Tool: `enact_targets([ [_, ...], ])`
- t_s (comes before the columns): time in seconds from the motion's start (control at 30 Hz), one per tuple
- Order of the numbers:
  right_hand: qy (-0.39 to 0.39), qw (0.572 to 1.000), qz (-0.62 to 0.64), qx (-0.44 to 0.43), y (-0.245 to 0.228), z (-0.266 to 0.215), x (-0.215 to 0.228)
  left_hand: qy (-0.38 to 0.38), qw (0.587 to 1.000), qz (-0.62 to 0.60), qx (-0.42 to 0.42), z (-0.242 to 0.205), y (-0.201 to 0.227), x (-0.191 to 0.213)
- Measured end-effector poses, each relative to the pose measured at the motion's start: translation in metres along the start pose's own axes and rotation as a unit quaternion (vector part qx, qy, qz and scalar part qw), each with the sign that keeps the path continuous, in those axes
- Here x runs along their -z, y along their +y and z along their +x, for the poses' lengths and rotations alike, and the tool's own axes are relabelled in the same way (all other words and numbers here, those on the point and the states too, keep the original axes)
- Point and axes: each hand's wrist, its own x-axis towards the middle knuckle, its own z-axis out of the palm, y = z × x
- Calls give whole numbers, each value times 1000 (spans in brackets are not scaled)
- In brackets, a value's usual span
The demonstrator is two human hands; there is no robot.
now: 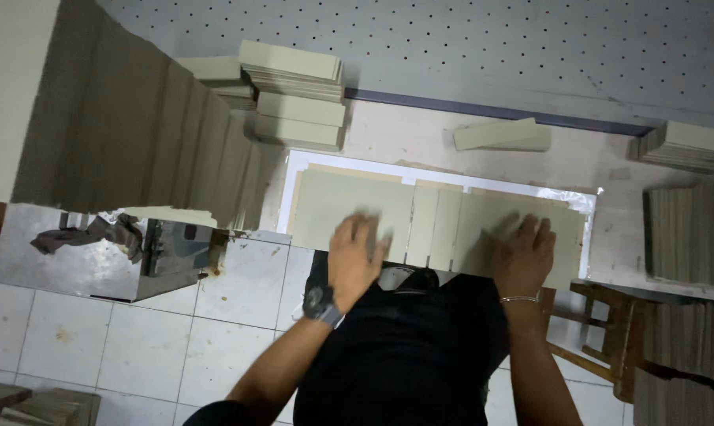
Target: The person assembles books by placing stacks of blank pages onto a work surface, covering them with a red cover sheet, and then inserting pre-bound book sections into the assembly. The process is repeated multiple times.
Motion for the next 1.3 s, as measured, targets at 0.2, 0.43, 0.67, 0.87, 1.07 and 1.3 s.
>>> enact_targets([
  [0.2, -123, 986, -32, -110, -34, -1, 16, -25, 988, 133, -72, 31, -38, -55],
  [0.43, -106, 992, -28, -70, -43, -4, 5, -9, 978, 189, -91, 31, -40, -71],
  [0.67, -26, 999, -1, 33, -54, 1, -1, 14, 971, 155, -181, 39, -42, -96],
  [0.87, -53, 994, 25, 97, -102, 9, 19, -74, 963, 127, -226, 57, -2, -71],
  [1.07, -103, 990, 19, 95, -103, 7, 8, -169, 959, 135, -184, 59, -6, -73],
  [1.3, -112, 991, -13, 77, -101, 14, -11, -147, 969, 116, -158, 58, -4, -75],
])
